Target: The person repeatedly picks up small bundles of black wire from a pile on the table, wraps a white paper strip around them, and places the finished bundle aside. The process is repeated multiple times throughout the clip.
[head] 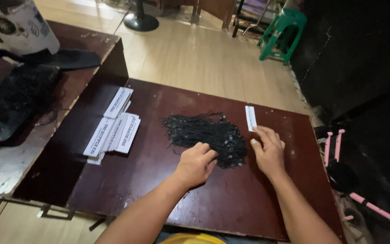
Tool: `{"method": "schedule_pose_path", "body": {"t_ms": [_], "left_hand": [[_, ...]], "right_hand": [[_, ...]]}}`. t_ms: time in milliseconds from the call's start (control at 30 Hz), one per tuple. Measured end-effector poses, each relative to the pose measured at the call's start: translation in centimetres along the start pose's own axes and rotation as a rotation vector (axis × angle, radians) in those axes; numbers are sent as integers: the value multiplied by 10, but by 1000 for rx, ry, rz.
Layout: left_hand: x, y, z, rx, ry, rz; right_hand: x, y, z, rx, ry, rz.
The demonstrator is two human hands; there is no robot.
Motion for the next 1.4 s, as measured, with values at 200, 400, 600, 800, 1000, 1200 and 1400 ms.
{"method": "schedule_pose_path", "body": {"t_ms": [200, 400, 600, 800, 1000, 1200, 1400], "left_hand": [[-4, 15, -5, 95, -18, -79], [2, 17, -4, 84, -128, -14], [6, 13, -2, 66, -142, -25], [10, 10, -1, 60, -150, -30], [9, 11, -1, 69, -152, -62], [9, 11, -2, 59, -142, -57], [12, 9, -1, 46, -159, -43]], "right_hand": [[-4, -69, 60, -160, 42, -33], [-15, -100, 72, -297, 94, -16], [-23, -116, 76, -388, 169, 87], [-17, -112, 73, -361, 107, 82], [-15, -112, 75, -390, 126, 89], [-6, -112, 75, -415, 72, 110], [-5, -119, 72, -422, 17, 104]]}}
Point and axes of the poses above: each hand's wrist, its own z-axis away from the middle knuckle, its own x-axis out of the palm, y = z × x, the point moved 9 cm from there along -z, towards the middle knuckle, and after that the axes turned 12 degrees about z, right-handed, at the moved point
